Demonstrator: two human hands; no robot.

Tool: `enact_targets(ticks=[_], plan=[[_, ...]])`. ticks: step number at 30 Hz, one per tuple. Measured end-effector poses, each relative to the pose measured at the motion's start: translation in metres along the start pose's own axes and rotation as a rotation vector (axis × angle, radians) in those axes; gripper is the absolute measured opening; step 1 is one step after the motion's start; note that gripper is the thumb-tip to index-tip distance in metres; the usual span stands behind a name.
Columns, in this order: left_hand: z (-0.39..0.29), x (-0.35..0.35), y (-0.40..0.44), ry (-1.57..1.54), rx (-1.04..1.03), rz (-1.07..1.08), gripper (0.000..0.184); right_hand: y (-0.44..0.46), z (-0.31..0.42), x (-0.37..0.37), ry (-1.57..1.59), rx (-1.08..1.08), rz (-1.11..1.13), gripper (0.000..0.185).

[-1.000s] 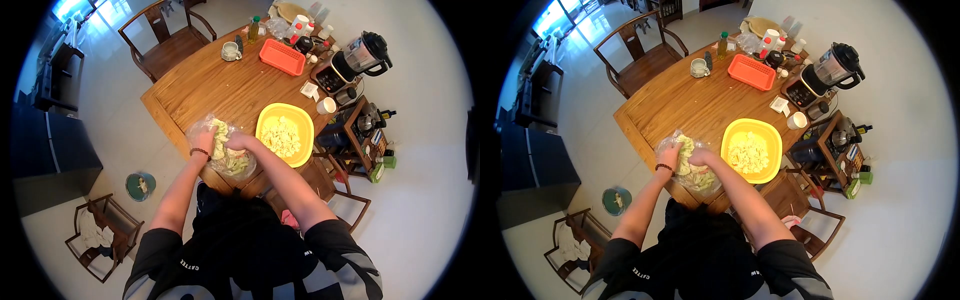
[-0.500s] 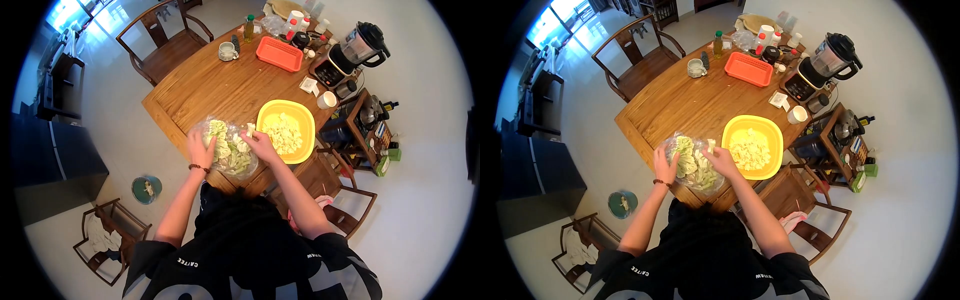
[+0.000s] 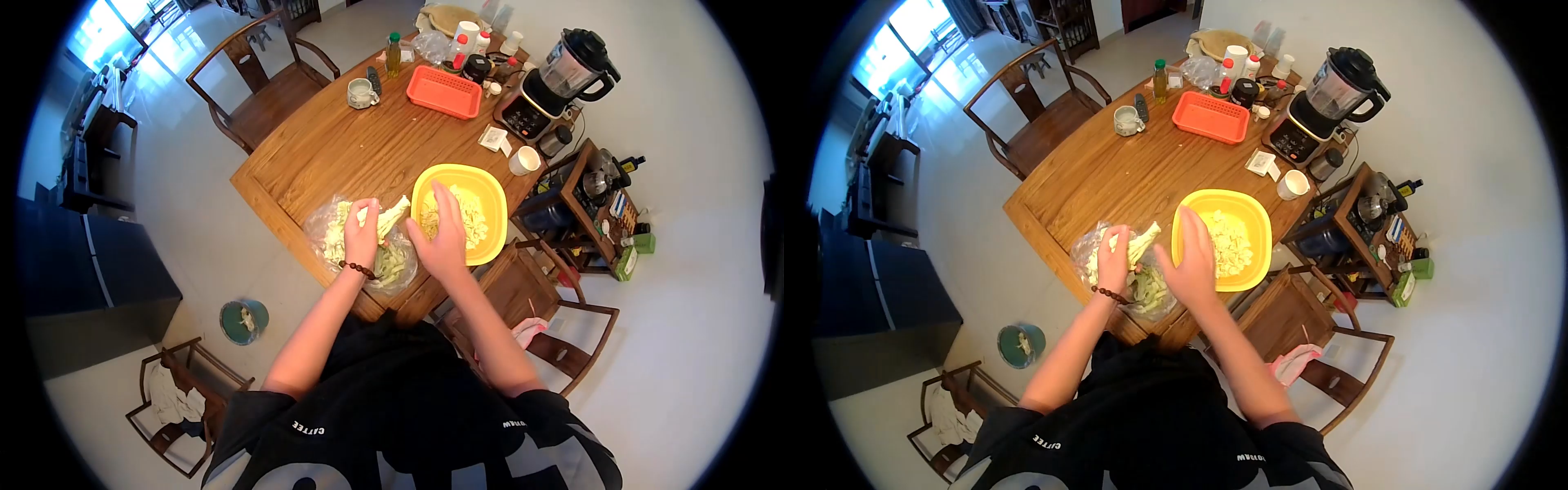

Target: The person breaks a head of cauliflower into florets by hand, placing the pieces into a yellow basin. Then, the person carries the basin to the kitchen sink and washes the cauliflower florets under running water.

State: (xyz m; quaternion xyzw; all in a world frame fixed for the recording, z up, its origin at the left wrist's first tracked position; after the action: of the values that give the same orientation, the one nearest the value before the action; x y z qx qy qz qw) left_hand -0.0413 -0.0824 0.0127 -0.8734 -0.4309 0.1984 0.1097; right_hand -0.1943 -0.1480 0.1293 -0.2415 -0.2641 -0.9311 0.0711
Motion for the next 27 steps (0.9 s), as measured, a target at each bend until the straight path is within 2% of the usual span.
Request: enact_targets(ticks=[1,3,5,7,8,9,10,11,13,15,17,19,21,22,26,27], plan=[[-0.001,-0.001,0.0,0.081,0.058,0.048,0.027,0.012,0.006,0.011,0.002,-0.002,-0.003,0.051],[-0.013,-0.007,-0.004,0.086,0.127,0.126,0.032,0.01,0.036,-0.002,-0.327,0.627,0.392,0.06],[-0.019,-0.02,-0.018,0.045,0.471,0.194,0.043,0.012,0.039,-0.008,-0.36,0.698,0.372,0.054],[-0.026,-0.03,-0.017,0.049,0.503,0.187,0.046,0.011,0.023,-0.021,-0.355,0.698,0.421,0.033],[-0.026,-0.031,-0.019,0.052,0.543,0.165,0.05,0.009,0.018,-0.029,-0.355,0.7,0.42,0.033],[-0.028,-0.031,-0.021,0.052,0.581,0.14,0.053,0.008,0.017,-0.036,-0.465,0.786,0.342,0.026],[-0.041,-0.036,-0.028,0.081,0.544,0.066,0.063,0.006,0.017,-0.042,-0.573,0.87,0.26,0.019],[-0.034,-0.028,-0.016,0.079,0.541,0.061,0.063,0.003,0.014,-0.047,-0.568,0.874,0.26,0.019],[-0.018,-0.031,-0.003,-0.012,0.757,0.383,0.07,0.006,0.006,-0.055,-0.608,0.746,0.291,0.015],[-0.017,-0.032,-0.004,-0.013,0.782,0.311,0.067,0.005,0.007,-0.064,-0.616,0.784,0.277,0.014],[-0.012,-0.025,0.001,0.106,0.615,0.021,0.062,0.002,0.012,-0.07,-0.625,0.821,0.27,0.014],[0.016,-0.02,0.017,0.103,0.603,0.044,0.061,-0.003,0.01,-0.081,-0.758,0.762,0.389,0.02],[0.022,-0.015,0.021,0.17,0.594,-0.01,0.062,-0.004,0.005,-0.085,-0.759,0.737,0.408,0.021],[0.012,-0.018,0.015,0.206,0.485,-0.133,0.059,-0.01,0.0,-0.085,-0.76,0.703,0.434,0.023],[0.023,-0.006,0.017,0.26,0.454,0.004,0.053,-0.021,-0.007,-0.083,-0.708,0.62,0.481,0.027],[0.027,-0.004,0.018,0.26,0.457,0.006,0.053,-0.024,-0.011,-0.087,-0.644,0.515,0.563,0.029]])
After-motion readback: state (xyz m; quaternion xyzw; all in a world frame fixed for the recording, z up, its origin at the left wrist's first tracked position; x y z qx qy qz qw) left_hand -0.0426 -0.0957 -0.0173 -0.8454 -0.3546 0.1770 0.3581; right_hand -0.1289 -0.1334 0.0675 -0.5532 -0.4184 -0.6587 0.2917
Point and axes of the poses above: each hand's wrist, its own y-axis towards the middle knuckle, its own x-axis out of the back of the hand, z = x × y, the point moved 6 cm from there along y, towards the middle knuckle, and after that the axes turned 9 degrees about -z, right-handed, at the moved point
